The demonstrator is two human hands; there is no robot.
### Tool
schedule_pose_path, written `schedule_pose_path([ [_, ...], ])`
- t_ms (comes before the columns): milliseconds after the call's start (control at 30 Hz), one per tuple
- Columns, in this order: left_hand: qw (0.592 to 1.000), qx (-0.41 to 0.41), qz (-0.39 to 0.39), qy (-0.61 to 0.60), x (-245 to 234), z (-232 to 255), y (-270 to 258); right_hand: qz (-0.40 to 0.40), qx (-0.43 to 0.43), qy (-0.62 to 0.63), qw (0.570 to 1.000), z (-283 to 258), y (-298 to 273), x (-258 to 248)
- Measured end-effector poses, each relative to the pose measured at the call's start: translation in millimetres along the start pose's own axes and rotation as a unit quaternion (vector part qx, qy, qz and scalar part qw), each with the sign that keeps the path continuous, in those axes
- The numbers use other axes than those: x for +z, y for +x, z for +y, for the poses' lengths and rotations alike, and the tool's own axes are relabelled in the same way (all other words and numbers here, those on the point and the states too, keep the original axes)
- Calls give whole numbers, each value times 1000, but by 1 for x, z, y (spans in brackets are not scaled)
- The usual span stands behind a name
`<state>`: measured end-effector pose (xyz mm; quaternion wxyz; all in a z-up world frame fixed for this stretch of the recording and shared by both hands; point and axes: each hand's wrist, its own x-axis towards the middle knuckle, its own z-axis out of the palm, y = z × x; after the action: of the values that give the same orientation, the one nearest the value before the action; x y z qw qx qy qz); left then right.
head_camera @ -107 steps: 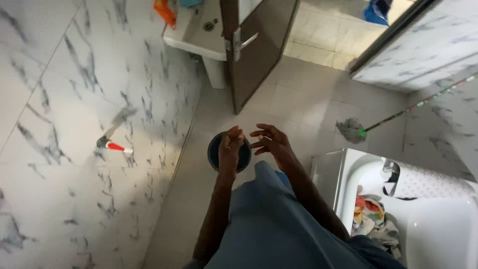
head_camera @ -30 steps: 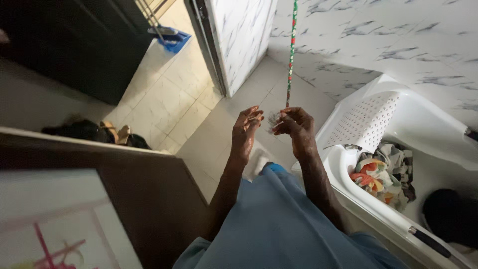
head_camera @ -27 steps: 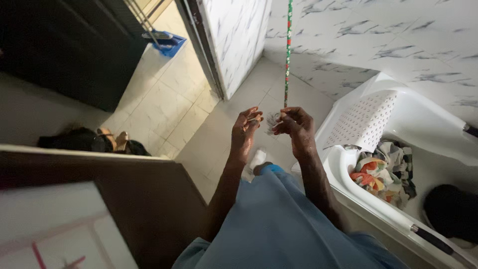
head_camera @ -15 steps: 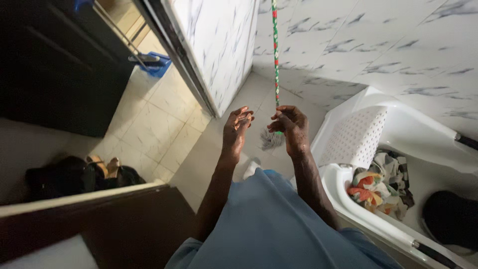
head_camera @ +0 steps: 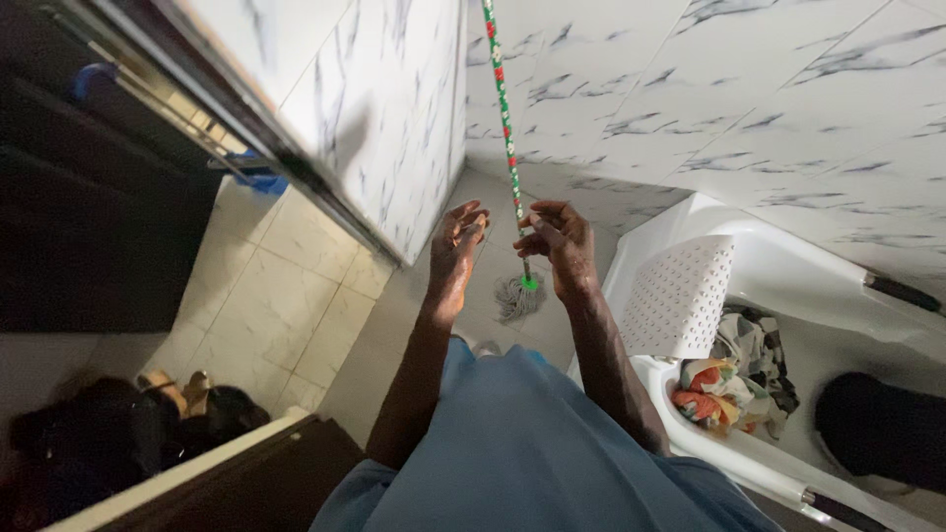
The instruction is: The person wrings a mop head in a bucket of soapy water, carries the bucket to a toilet and pours out the liquid, and then refills the bucket from a tap before mopping the floor.
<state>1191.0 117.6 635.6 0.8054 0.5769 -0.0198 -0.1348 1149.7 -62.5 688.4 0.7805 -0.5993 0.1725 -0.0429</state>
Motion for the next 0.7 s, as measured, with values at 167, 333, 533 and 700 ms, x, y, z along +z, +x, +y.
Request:
schedule_pose_path([
  [167,998,-28,-10,60,2,2,55,-8,-23,8,1000,-7,42,1],
  [333,999,-9,-29,15,3,1,117,-3,-20,25,999,-6,101,7],
  [533,996,-58,-53,44,3,9,210,1,-26,39,999,-17,179,23],
  [700,995,-63,-69,22,-2,3,280,23,-2,9,1000,-17,251,36],
])
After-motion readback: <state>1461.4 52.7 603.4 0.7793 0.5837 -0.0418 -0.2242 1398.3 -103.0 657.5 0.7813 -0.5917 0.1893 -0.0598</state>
